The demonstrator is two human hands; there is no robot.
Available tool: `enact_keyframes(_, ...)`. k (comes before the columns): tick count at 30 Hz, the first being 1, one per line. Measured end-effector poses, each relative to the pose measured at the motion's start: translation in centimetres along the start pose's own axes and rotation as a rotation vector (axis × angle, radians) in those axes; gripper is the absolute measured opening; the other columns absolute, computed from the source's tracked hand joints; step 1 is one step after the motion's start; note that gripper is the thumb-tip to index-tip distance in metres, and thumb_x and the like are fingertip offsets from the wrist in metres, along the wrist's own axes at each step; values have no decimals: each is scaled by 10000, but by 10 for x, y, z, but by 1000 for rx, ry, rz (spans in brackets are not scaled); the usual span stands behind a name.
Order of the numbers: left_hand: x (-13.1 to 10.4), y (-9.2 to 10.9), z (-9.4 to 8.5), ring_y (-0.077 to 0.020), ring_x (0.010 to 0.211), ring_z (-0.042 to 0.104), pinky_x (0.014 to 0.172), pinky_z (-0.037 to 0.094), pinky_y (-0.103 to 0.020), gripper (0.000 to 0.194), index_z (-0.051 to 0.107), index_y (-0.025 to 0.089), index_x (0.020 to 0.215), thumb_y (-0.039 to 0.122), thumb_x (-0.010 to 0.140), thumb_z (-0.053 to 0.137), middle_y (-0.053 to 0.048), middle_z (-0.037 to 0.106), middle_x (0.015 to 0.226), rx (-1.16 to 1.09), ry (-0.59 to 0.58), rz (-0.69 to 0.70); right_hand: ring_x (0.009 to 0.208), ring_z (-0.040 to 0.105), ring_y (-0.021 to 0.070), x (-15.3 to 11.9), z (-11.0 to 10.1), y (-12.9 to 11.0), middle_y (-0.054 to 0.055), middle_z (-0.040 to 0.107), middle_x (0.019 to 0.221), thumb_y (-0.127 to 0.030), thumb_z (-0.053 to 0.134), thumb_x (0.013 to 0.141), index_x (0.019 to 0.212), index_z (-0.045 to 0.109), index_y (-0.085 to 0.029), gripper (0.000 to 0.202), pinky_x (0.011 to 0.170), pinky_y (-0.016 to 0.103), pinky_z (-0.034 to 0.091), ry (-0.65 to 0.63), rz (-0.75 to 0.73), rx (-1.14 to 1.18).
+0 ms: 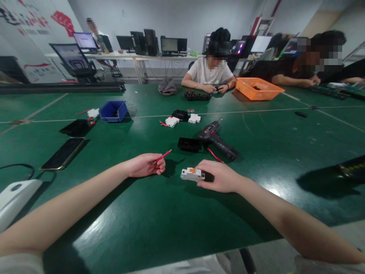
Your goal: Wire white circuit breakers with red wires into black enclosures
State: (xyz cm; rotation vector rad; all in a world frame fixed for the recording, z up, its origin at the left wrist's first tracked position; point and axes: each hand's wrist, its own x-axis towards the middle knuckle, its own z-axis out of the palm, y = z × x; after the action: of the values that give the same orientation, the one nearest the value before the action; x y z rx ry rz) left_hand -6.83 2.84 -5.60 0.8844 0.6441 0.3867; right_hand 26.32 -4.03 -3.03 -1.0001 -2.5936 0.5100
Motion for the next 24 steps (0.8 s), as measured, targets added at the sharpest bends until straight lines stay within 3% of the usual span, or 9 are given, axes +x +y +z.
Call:
enact_keyframes(4,-1,0,1,-162,765,578,691,506,-245,330,521,156,721,361,975,568,-43,557,779,14,-10,14,713,584,202,-6,-22,4,45,654,811,-520,666,884,863,608,-203,323,609,303,388,-52,75,-226)
enact_keyframes(8,-1,-2,0,-153,760,582,682,496,-236,323,530,149,733,375,926,659,-34,561,778,24,-30,43,596,522,164,-12,-34,3,13,615,663,-598,624,877,676,527,-213,445,564,286,289,-271,196,-277)
enact_keyframes(13,-1,-3,-2,-146,757,593,673,484,-233,331,546,143,743,384,885,723,-29,571,779,35,-44,58,581,547,162,-13,-31,-5,22,635,634,-335,631,801,621,515,-207,249,551,280,275,-419,321,-302)
enact_keyframes(21,-1,-4,-3,-147,770,617,684,480,-239,280,600,128,835,321,820,802,-46,637,805,52,-43,57,598,583,162,-11,-23,-3,21,665,672,-275,593,807,659,555,-206,168,541,277,279,-383,297,-291)
enact_keyframes(24,-1,-4,-3,-147,778,616,697,486,-247,257,596,129,835,309,842,779,-52,643,816,60,-48,55,622,605,170,-9,-17,1,33,689,718,-269,567,855,702,577,-201,167,539,285,271,-304,283,-360)
